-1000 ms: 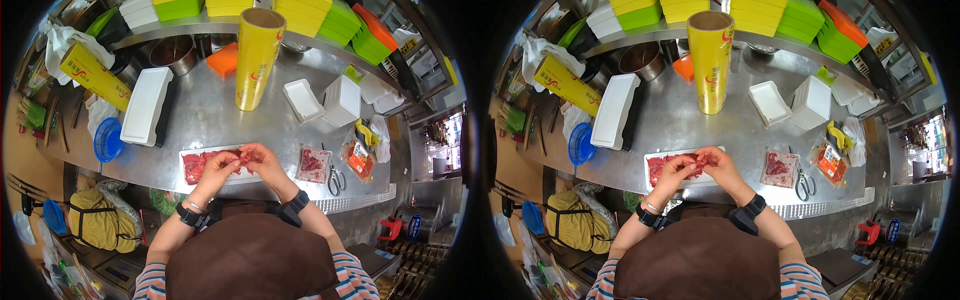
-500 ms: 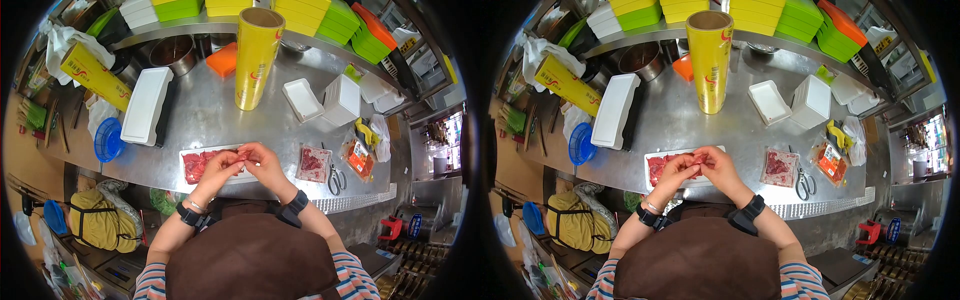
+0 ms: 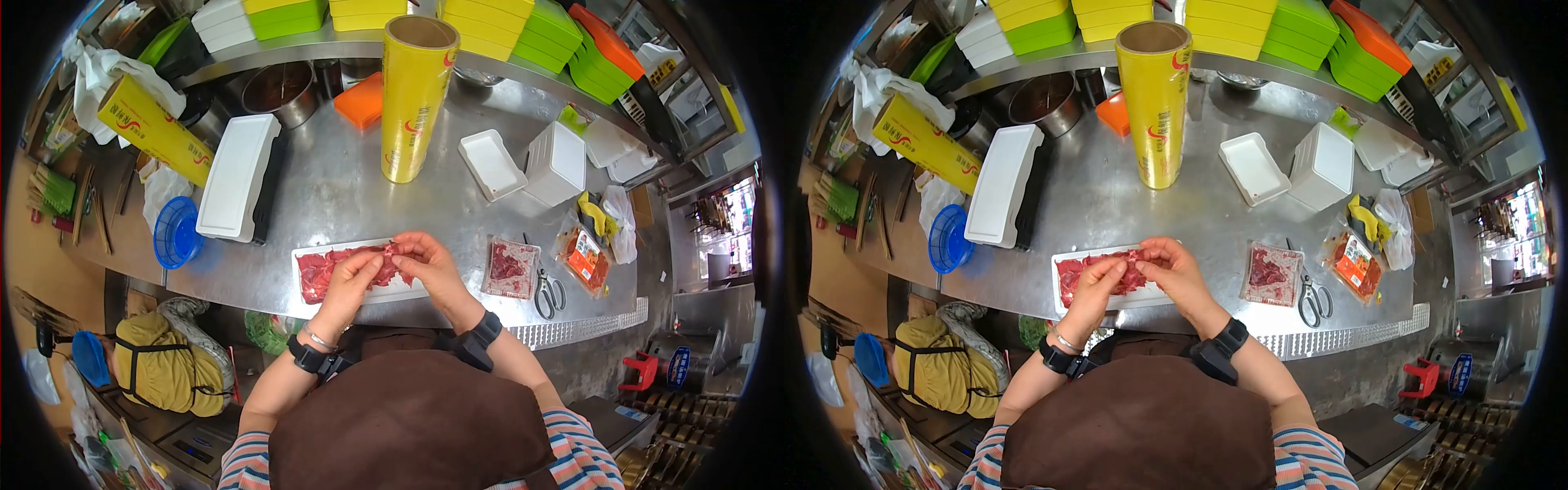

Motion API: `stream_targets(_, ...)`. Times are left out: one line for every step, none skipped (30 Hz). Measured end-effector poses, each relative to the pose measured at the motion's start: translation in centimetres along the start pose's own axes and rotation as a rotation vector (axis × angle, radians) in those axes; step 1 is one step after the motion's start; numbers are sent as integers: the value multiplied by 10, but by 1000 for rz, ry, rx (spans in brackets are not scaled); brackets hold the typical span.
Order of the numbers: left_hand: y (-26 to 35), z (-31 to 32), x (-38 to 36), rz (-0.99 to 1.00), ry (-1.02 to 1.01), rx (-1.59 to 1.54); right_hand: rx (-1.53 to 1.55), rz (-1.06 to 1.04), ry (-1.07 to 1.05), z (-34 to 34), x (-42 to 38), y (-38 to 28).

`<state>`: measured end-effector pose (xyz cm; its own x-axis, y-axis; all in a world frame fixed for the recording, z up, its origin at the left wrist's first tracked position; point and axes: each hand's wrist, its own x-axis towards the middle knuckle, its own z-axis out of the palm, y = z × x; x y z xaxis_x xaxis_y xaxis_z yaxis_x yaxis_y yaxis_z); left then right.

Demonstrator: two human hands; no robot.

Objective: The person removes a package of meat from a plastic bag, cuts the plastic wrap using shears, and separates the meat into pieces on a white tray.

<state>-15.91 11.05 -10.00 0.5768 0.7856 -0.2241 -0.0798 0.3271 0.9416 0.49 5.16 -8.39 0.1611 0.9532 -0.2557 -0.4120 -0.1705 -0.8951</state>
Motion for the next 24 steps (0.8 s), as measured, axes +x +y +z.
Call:
stream_targets(0,0,0,-1,-2,1,2,0,2,-1,1,2)
stream_targets(1,0,-1,-23,-1,-15,17,-36,-8,-1,1,4)
stream_targets(1,0,-1,-44,0,-32,31,-72,-18,-2,2,6)
stream_targets(2,1,0,-44,1,-32,31,-71,-19,-3,4,8)
stream_targets(2,2,0,-42,6,-42,-47,-127,5,-5,4,11)
stream_targets(2,2,0,-40,11,-51,-126,-183,28,-3,5,10)
stream_targets(2,1,0,-40,12,-51,-126,-183,27,-2,4,7)
stream_targets(1,1,0,-46,25,-45,-306,-231,56,0,1,3)
stream_targets(1,1,0,-52,38,-38,-486,-279,85,3,0,-2)
stream_targets(0,1,0,-53,38,-39,-487,-278,85,4,-1,-3)
stream_targets(-1,2,1,16,48,42,-615,-326,92,4,0,-5)
stream_targets(-2,3,1,85,57,122,-744,-374,99,4,0,-6)
stream_targets(-3,4,2,85,56,121,-745,-374,100,5,-1,-7)
stream_targets(-4,4,2,133,68,187,-796,-413,110,6,-1,-8)
stream_targets(-4,4,2,180,80,254,-847,-452,118,6,-1,-9)
stream_targets(-4,3,1,180,81,254,-847,-453,118,6,-1,-9)
stream_targets(-4,3,1,187,79,291,-833,-413,117,6,-1,-10)
stream_targets(-3,2,1,193,77,328,-818,-374,116,6,-1,-10)
stream_targets(-3,1,2,194,77,328,-818,-375,116,4,0,-6)
stream_targets(-3,-1,2,108,75,244,-525,-246,85,-1,3,1)
stream_targets(-3,-2,2,22,73,160,-232,-117,53,-4,4,7)
stream_targets(-3,-2,1,21,74,160,-232,-116,53,-8,4,9)
stream_targets(-4,-1,0,-31,91,1,-94,-8,35,-12,4,11)
stream_targets(-5,-1,0,-82,106,-158,44,99,17,-14,3,11)
